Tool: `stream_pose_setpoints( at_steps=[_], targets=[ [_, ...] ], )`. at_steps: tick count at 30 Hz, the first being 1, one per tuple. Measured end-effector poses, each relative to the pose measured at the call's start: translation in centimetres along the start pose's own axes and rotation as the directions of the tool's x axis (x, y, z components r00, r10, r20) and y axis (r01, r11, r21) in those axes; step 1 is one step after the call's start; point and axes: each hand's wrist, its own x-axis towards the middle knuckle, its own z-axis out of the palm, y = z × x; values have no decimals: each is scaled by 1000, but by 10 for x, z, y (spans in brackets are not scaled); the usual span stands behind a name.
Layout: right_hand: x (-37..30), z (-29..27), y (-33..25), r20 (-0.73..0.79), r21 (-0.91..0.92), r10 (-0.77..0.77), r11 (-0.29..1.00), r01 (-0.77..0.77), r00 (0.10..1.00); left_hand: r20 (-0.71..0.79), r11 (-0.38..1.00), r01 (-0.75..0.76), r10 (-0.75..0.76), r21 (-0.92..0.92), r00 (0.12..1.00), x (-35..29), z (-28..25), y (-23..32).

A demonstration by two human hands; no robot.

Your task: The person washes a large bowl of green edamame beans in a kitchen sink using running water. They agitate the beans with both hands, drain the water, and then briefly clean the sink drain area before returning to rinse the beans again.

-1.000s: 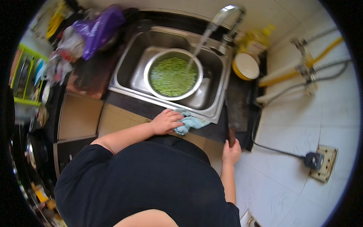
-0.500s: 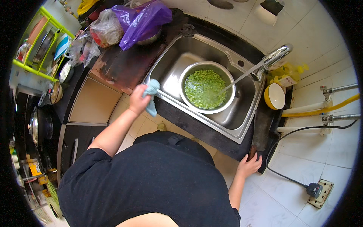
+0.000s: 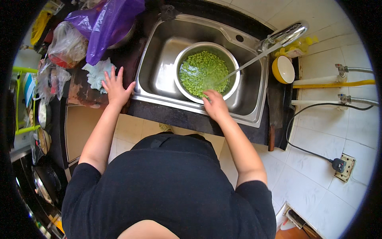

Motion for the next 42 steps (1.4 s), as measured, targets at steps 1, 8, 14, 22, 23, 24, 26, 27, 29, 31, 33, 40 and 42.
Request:
stream_pose_setpoints(
  at_steps=[1, 8, 14, 22, 23, 24, 26, 27, 29, 31, 33, 40, 42],
  targets=[
    [17, 14, 6, 88, -39, 34, 999, -31, 996, 23, 1000, -6, 6, 0, 1000, 1, -1, 1],
    [113, 90, 30, 403, -655, 47, 713, 252, 914, 41, 1000, -10, 11, -22, 999, 4, 1, -4],
    [165, 72, 51, 322, -769, 414, 639, -20, 851, 34, 999, -15, 16, -28, 999, 6, 3, -6],
    [147, 106, 135, -47, -154, 580, 800, -580, 813, 3, 999, -14, 14, -48, 1000, 7, 0, -2],
    [143, 112, 139, -74, -27, 594, 801, -597, 801, 5, 999, -11, 11, -43, 1000, 7, -1, -2],
    [141, 111, 133, 45, -141, 560, 824, -549, 827, 5, 999, -9, 9, -37, 1000, 7, -1, -2],
    [131, 105, 122, 284, -345, 505, 847, -405, 815, 1, 999, -5, 5, -42, 1000, 8, -2, -2],
    [125, 105, 125, 281, -237, 440, 893, -383, 853, 1, 999, -6, 6, -45, 1000, 8, -1, -1],
    [113, 111, 135, 255, -13, 301, 951, -308, 919, 3, 999, -3, 4, -51, 1000, 10, -2, 0],
    [114, 93, 101, 281, -126, 321, 947, -297, 904, 9, 999, 7, -6, -45, 1000, 8, -3, -1],
    [119, 70, 60, 349, -266, 349, 927, -265, 870, 12, 999, 10, -10, -38, 1000, 6, -5, -1],
    [112, 99, 20, 314, -424, -256, 824, 376, 914, 5, 1000, -8, 8, -29, 1000, 10, -2, 2],
    [125, 99, 21, 451, -525, -161, 747, 407, 878, 1, 1000, -7, 7, -30, 1000, 8, -2, 0]
  ],
)
